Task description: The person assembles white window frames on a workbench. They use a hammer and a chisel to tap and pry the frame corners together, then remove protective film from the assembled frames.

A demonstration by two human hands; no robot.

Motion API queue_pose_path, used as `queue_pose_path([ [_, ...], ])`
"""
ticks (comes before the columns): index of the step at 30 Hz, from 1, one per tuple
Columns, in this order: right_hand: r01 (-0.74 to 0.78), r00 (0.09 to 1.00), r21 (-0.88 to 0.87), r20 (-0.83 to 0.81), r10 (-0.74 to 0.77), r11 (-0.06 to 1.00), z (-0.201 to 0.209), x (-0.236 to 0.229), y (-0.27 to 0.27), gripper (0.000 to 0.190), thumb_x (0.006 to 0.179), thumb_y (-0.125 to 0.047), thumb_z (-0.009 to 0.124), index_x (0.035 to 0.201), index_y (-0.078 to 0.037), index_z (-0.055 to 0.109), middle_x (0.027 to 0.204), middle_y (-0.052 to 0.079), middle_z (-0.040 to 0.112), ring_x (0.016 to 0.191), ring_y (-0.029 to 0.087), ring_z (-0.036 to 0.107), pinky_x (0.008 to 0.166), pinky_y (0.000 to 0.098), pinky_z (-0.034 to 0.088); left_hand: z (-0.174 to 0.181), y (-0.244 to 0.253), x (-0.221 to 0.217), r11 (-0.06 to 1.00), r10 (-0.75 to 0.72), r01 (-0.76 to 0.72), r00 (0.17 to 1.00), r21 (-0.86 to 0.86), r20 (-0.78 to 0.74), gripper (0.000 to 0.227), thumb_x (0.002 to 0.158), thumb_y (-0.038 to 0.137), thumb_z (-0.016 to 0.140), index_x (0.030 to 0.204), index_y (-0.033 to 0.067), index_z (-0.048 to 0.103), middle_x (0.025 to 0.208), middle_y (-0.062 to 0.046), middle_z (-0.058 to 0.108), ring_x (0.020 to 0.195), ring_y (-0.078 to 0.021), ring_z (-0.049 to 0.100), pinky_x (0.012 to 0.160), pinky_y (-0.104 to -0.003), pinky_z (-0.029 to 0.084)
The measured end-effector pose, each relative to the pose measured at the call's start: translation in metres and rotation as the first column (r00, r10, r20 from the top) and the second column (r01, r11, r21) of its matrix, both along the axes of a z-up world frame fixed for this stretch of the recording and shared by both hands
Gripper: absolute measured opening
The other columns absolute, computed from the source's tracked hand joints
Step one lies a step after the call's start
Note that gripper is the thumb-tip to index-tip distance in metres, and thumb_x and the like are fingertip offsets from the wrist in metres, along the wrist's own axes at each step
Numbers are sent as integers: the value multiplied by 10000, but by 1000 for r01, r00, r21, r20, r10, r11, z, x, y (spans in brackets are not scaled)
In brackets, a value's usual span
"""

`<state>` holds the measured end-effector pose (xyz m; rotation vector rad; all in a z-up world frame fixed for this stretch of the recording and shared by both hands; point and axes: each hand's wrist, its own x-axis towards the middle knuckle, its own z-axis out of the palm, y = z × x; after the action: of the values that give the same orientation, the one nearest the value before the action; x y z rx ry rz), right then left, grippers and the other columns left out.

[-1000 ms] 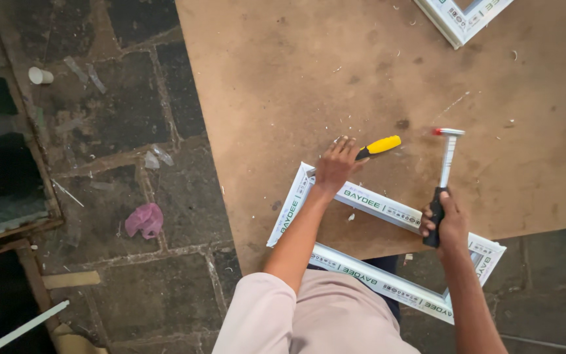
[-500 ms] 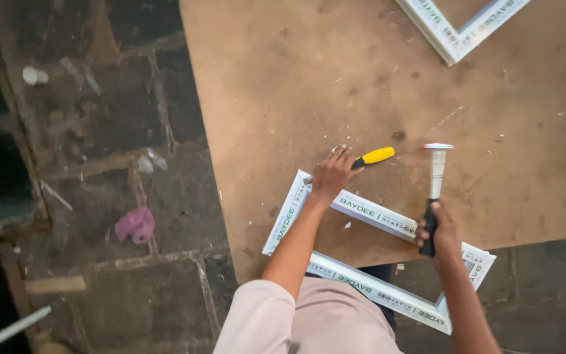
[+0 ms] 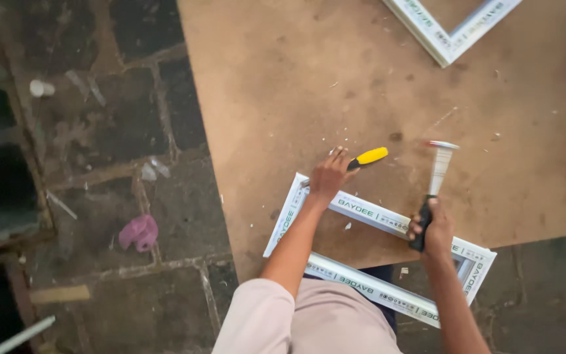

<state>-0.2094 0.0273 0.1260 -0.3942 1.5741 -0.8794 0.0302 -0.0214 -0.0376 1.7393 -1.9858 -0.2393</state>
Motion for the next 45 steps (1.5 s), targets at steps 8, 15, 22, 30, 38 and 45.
queue_pose_path([
  [8,-204,972,96,-102,213,974,8,18,17,528,1042,-285,486,1566,-246,433,677,48,519,460,127,444,393,312,403,-5,3,-7,993,-66,70,997,-96,44,551,842,539,710,1173,98,705,1268,-101,713,1213,-293,678,936,-422,614],
  [15,-182,975,121,-107,195,976,5,4,24,560,1036,-282,472,1591,-251,400,669,50,507,454,135,434,392,314,391,-8,3,1,997,-82,82,997,-14,3,484,911,533,701,1106,90,686,1316,-81,717,1246,-259,674,811,-409,631],
  [22,-144,987,82,-64,149,986,6,-9,16,492,1058,-291,467,1540,-192,450,683,41,485,468,123,433,404,309,403,5,10,6,998,-65,65,998,-6,-13,471,873,500,722,1088,82,692,1266,-59,723,1247,-262,669,766,-396,628],
  [30,-73,997,59,16,72,996,-1,-13,-3,332,1103,-318,475,1352,-98,481,715,33,489,498,103,435,430,287,388,-5,6,5,999,-34,34,999,-5,-20,436,901,499,724,1061,94,701,1289,-69,715,1268,-225,671,831,-380,629],
  [38,-119,992,87,-23,121,989,-13,-16,-5,235,1078,-369,496,1090,-134,494,714,29,484,494,105,446,423,300,397,-12,8,7,999,-34,34,999,-16,2,480,887,503,717,1113,80,699,1305,-70,704,1267,-215,658,848,-359,626],
  [45,-38,998,44,54,36,998,-18,-10,4,215,1081,-360,504,1144,-154,495,710,36,502,491,105,451,424,296,399,-9,10,7,990,-72,74,997,120,-20,472,884,477,726,1131,76,695,1367,-78,690,1274,-205,630,814,-365,619],
])
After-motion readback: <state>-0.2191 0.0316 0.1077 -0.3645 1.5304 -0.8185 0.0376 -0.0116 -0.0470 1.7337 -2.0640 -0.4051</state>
